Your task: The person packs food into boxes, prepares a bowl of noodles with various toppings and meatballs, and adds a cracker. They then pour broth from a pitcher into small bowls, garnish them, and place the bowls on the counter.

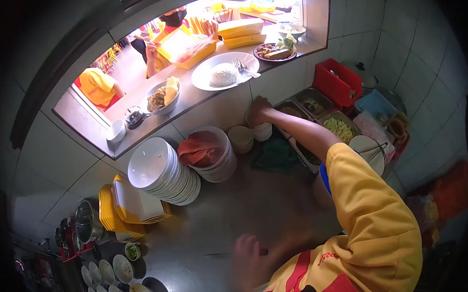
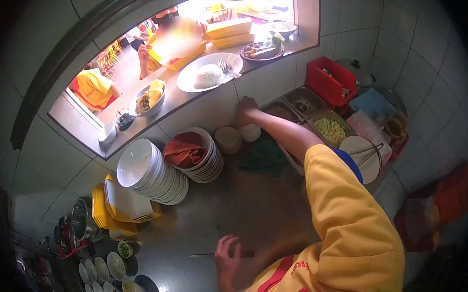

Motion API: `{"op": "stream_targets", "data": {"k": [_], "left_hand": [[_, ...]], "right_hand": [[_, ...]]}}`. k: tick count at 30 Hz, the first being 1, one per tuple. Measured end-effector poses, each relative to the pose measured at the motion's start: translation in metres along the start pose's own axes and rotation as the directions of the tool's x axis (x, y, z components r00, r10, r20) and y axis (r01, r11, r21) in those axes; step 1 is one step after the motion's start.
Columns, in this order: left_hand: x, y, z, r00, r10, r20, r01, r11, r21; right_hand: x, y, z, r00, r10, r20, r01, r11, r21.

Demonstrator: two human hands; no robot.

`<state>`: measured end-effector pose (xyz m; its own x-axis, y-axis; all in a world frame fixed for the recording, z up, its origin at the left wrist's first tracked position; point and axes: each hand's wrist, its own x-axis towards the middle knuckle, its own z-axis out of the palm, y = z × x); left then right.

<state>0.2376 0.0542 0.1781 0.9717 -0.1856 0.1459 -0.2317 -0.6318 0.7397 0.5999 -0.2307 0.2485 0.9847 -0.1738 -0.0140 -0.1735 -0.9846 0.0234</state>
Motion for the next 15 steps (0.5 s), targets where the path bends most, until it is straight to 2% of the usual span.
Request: {"op": "stream_targets", "data": {"k": [1, 3, 4, 5, 6, 7, 8, 9, 11, 12, 13, 14, 15], "left_hand": [[0.011, 0.004, 0.001, 1.0, 0.018, 0.0, -0.018, 0.999, -0.036], [0.033, 0.01, 0.007, 0.999, 0.035, 0.013, -0.034, 0.997, -0.074], [0.047, 0.008, 0.014, 0.994, 0.108, 0.005, -0.106, 0.978, -0.18], [0.062, 0.006, 0.023, 0.984, 0.178, -0.013, -0.175, 0.943, -0.283], [0.076, 0.005, 0.032, 0.996, 0.046, 0.08, 0.002, 0.855, -0.519], [0.092, 0.004, 0.042, 0.977, -0.06, 0.202, 0.187, 0.691, -0.699], [0.114, 0.0, 0.057, 0.949, -0.136, 0.285, 0.316, 0.388, -0.866], [0.134, 0.002, 0.069, 0.903, -0.177, 0.391, 0.402, 0.031, -0.915], [0.17, 0.017, 0.072, 0.882, 0.03, 0.471, 0.449, -0.36, -0.818], [0.177, 0.017, 0.076, 0.87, 0.037, 0.492, 0.471, -0.363, -0.804], [0.185, 0.015, 0.083, 0.844, 0.011, 0.536, 0.477, -0.471, -0.742], [0.188, 0.013, 0.092, 0.815, -0.013, 0.579, 0.469, -0.572, -0.673], [0.185, 0.007, 0.103, 0.804, -0.011, 0.594, 0.482, -0.573, -0.662]], "right_hand": [[0.001, 0.001, -0.001, 1.0, 0.006, 0.011, -0.006, 1.0, 0.0], [0.003, 0.009, -0.007, 0.982, -0.072, 0.175, 0.045, 0.987, 0.152], [0.001, 0.015, -0.008, 0.981, -0.064, 0.182, 0.036, 0.988, 0.152], [-0.002, 0.02, -0.01, 0.972, -0.154, 0.18, 0.102, 0.958, 0.267], [-0.006, 0.024, -0.014, 0.956, -0.243, 0.168, 0.165, 0.911, 0.379], [-0.017, 0.024, -0.018, 0.956, -0.238, 0.173, 0.157, 0.91, 0.383], [-0.036, 0.02, -0.022, 0.941, -0.327, 0.091, 0.284, 0.905, 0.317], [-0.055, 0.017, -0.027, 0.91, -0.413, 0.02, 0.397, 0.886, 0.238], [-0.09, 0.021, -0.041, 0.765, -0.633, 0.116, 0.582, 0.757, 0.297], [-0.114, 0.027, -0.04, 0.781, -0.621, -0.059, 0.607, 0.734, 0.305], [-0.116, 0.039, -0.047, 0.795, -0.605, -0.047, 0.587, 0.748, 0.311], [-0.113, 0.053, -0.055, 0.784, -0.618, 0.056, 0.576, 0.759, 0.305], [-0.107, 0.065, -0.059, 0.762, -0.628, 0.157, 0.569, 0.766, 0.3]]}}
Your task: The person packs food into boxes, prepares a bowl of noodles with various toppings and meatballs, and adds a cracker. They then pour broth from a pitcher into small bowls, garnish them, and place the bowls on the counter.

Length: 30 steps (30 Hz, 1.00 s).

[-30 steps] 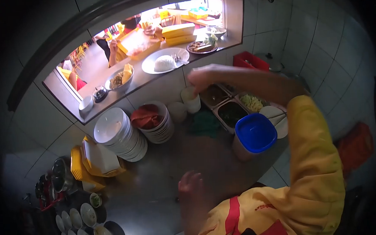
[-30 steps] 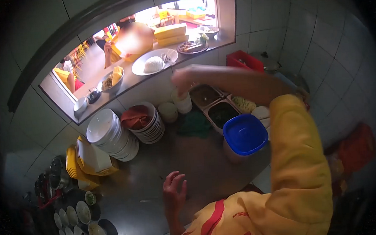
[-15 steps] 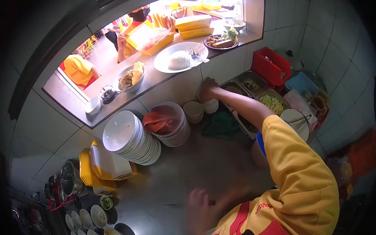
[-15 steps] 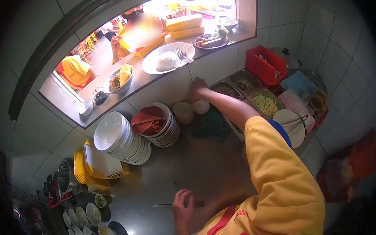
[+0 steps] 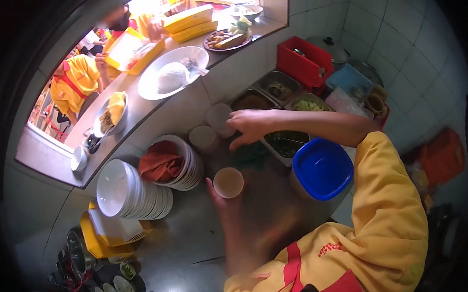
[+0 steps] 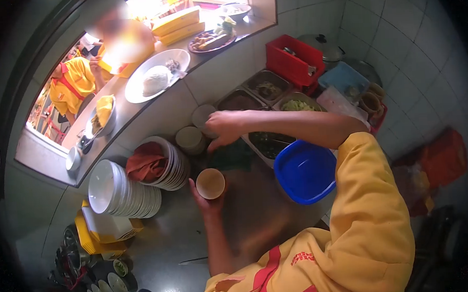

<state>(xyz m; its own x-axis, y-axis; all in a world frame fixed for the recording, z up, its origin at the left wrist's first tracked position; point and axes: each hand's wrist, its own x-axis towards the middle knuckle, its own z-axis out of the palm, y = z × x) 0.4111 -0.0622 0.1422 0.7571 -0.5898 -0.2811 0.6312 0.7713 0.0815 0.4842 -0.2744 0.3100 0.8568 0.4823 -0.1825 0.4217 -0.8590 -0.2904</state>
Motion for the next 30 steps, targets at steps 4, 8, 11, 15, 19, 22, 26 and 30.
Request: {"op": "stream_targets", "data": {"k": [4, 8, 11, 15, 19, 22, 26, 30], "left_hand": [[-0.017, -0.016, -0.028, 0.992, 0.039, -0.118, -0.032, 0.998, 0.061], [-0.017, -0.033, -0.022, 0.99, 0.09, -0.106, -0.07, 0.982, 0.178], [-0.009, -0.038, -0.01, 0.995, 0.074, -0.065, -0.061, 0.981, 0.184], [0.014, -0.043, 0.003, 0.994, 0.092, -0.065, -0.078, 0.978, 0.193], [0.033, -0.051, 0.022, 0.983, 0.097, -0.158, -0.044, 0.95, 0.308], [0.052, -0.057, 0.026, 0.991, 0.074, -0.113, -0.038, 0.957, 0.288], [0.057, -0.065, 0.048, 0.999, 0.018, -0.042, -0.008, 0.973, 0.229], [0.039, -0.051, 0.064, 0.998, 0.06, -0.023, -0.054, 0.977, 0.208]], "right_hand": [[-0.03, 0.075, 0.047, 0.946, 0.129, 0.296, -0.055, 0.968, -0.244], [-0.046, 0.11, 0.117, 0.933, 0.043, 0.358, 0.022, 0.984, -0.177], [-0.056, 0.109, 0.132, 0.954, 0.056, 0.294, -0.02, 0.992, -0.123], [-0.054, 0.106, 0.125, 0.926, 0.083, 0.369, -0.022, 0.986, -0.166], [-0.063, 0.099, 0.075, 0.983, 0.083, 0.161, -0.09, 0.995, 0.037], [-0.067, 0.066, 0.032, 0.996, -0.016, -0.09, 0.042, 0.955, 0.294], [-0.065, 0.038, 0.03, 0.979, -0.082, -0.187, 0.14, 0.935, 0.325], [-0.07, 0.017, 0.034, 0.933, -0.231, -0.276, 0.281, 0.947, 0.157]]}}
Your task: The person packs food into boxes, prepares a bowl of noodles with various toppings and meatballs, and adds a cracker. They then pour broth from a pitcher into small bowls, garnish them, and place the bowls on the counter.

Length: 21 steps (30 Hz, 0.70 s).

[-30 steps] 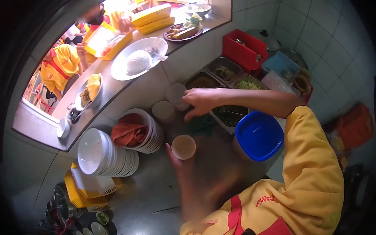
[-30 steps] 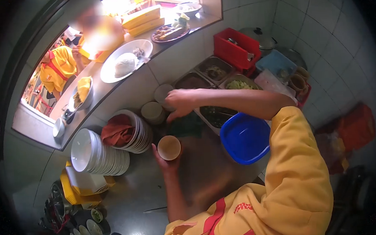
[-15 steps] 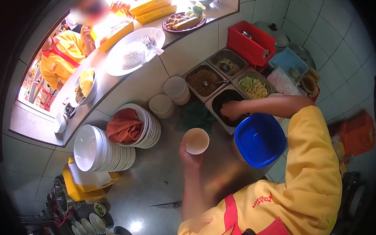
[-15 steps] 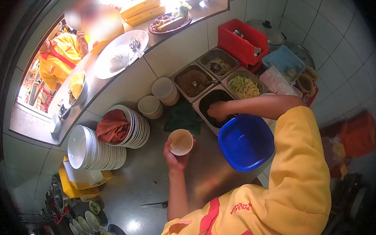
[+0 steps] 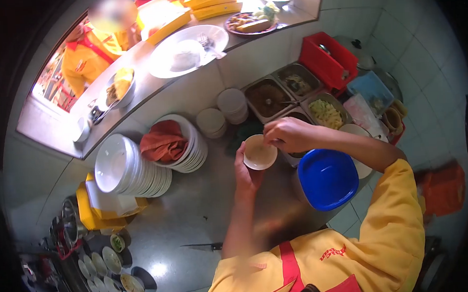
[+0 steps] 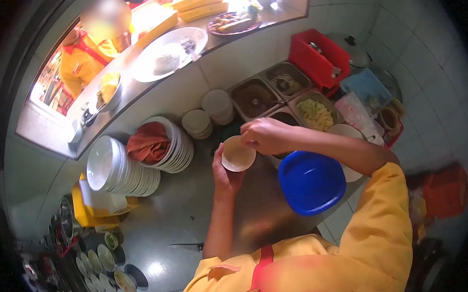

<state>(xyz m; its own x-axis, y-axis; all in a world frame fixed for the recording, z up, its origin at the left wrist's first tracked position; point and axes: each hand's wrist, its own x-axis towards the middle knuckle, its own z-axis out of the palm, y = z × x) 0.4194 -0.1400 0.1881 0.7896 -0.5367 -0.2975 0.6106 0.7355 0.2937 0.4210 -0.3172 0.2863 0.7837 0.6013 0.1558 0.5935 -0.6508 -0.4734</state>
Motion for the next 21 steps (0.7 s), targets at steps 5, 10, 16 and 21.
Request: {"op": "stream_targets", "data": {"k": [5, 10, 16, 21], "left_hand": [[-0.021, 0.039, -0.003, 0.987, 0.159, 0.036, -0.161, 0.986, 0.037], [-0.057, 0.083, 0.004, 0.948, 0.312, 0.057, -0.309, 0.949, -0.06], [-0.109, 0.108, -0.044, 0.854, 0.519, 0.049, -0.519, 0.84, 0.159], [-0.153, 0.079, -0.101, 0.9, 0.436, -0.015, -0.42, 0.876, 0.237]], "right_hand": [[0.023, -0.03, 0.012, 0.982, -0.14, 0.128, 0.153, 0.983, -0.104], [0.067, -0.044, 0.033, 0.902, -0.431, 0.014, 0.43, 0.898, -0.096], [0.177, -0.106, 0.01, 0.847, -0.416, -0.332, 0.432, 0.901, -0.025], [0.301, -0.144, 0.043, 0.86, -0.419, -0.292, 0.413, 0.907, -0.087]]}}
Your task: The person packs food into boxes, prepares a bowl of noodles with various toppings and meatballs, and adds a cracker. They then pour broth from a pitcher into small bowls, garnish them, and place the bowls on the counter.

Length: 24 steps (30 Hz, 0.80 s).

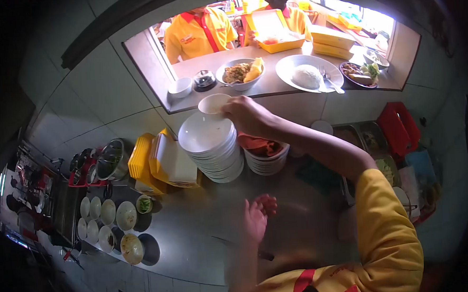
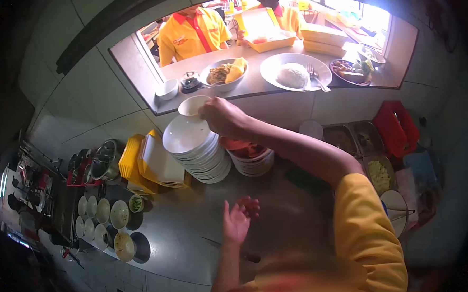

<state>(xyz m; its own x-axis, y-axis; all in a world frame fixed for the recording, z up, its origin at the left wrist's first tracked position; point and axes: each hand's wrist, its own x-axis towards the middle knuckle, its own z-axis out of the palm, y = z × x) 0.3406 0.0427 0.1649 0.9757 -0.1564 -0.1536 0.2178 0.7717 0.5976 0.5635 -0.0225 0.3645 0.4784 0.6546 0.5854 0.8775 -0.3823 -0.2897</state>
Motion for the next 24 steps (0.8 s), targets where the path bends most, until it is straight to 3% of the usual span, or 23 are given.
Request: {"op": "stream_targets", "data": {"k": [3, 5, 7, 9, 10, 12, 13, 14, 15, 16, 17, 19, 20, 21, 23, 24], "left_hand": [[-0.033, -0.014, -0.027, 0.998, -0.029, -0.062, 0.028, 1.0, -0.008], [-0.052, -0.017, -0.04, 0.993, -0.051, -0.108, 0.049, 0.999, -0.018], [-0.068, -0.02, -0.045, 0.983, -0.058, -0.173, 0.058, 0.998, -0.003], [-0.074, -0.02, -0.041, 0.982, -0.061, -0.18, 0.058, 0.998, -0.019], [-0.077, -0.02, -0.039, 0.981, -0.056, -0.185, 0.051, 0.998, -0.033], [-0.076, -0.022, -0.038, 0.989, -0.032, -0.144, 0.037, 0.999, 0.032], [-0.075, -0.026, -0.036, 0.996, 0.001, -0.094, 0.008, 0.996, 0.091], [-0.076, -0.032, -0.031, 0.987, 0.049, -0.152, -0.015, 0.977, 0.215], [-0.077, -0.035, -0.027, 0.994, -0.032, -0.108, 0.056, 0.973, 0.224], [-0.077, -0.037, -0.024, 0.99, -0.039, -0.136, 0.082, 0.942, 0.327], [-0.077, -0.041, -0.021, 0.987, -0.045, -0.153, 0.108, 0.896, 0.431], [-0.075, -0.056, -0.016, 0.963, -0.083, -0.255, 0.164, 0.934, 0.317], [-0.076, -0.063, -0.011, 0.964, -0.151, -0.217, 0.219, 0.916, 0.336], [-0.078, -0.068, -0.004, 0.949, -0.248, -0.195, 0.294, 0.92, 0.26], [-0.082, -0.084, 0.009, 0.92, -0.358, -0.158, 0.385, 0.901, 0.202], [-0.082, -0.093, 0.017, 0.915, -0.347, -0.207, 0.392, 0.886, 0.246]], "right_hand": [[0.05, 0.017, 0.046, 0.997, 0.078, -0.013, -0.079, 0.987, -0.14], [0.069, 0.022, 0.06, 0.985, 0.135, -0.105, -0.168, 0.877, -0.451], [0.079, 0.029, 0.071, 0.978, 0.206, -0.044, -0.2, 0.844, -0.498], [0.074, 0.023, 0.069, 0.986, 0.14, -0.091, -0.167, 0.795, -0.584], [0.065, 0.018, 0.069, 0.982, 0.112, -0.152, -0.177, 0.829, -0.531], [0.036, 0.003, 0.058, 0.988, -0.132, -0.083, 0.055, 0.793, -0.607], [0.004, -0.012, 0.036, 0.895, -0.441, 0.064, 0.237, 0.35, -0.906], [-0.019, -0.007, 0.034, 0.905, -0.417, 0.081, 0.331, 0.573, -0.749], [-0.06, -0.045, -0.009, 0.994, -0.105, 0.026, 0.106, 0.918, -0.382], [-0.097, -0.054, -0.037, 0.985, -0.156, 0.072, 0.171, 0.896, -0.41], [-0.134, -0.061, -0.065, 0.991, -0.133, -0.009, 0.116, 0.899, -0.421], [-0.209, -0.063, -0.132, 0.998, 0.068, -0.001, -0.056, 0.814, -0.577], [-0.246, -0.056, -0.168, 0.986, 0.064, -0.156, -0.145, 0.796, -0.588], [-0.285, -0.052, -0.208, 0.954, 0.176, -0.243, -0.295, 0.691, -0.66], [-0.383, -0.031, -0.28, 0.724, 0.446, -0.526, -0.684, 0.565, -0.462], [-0.425, -0.038, -0.314, 0.525, 0.561, -0.64, -0.851, 0.355, -0.387]]}}
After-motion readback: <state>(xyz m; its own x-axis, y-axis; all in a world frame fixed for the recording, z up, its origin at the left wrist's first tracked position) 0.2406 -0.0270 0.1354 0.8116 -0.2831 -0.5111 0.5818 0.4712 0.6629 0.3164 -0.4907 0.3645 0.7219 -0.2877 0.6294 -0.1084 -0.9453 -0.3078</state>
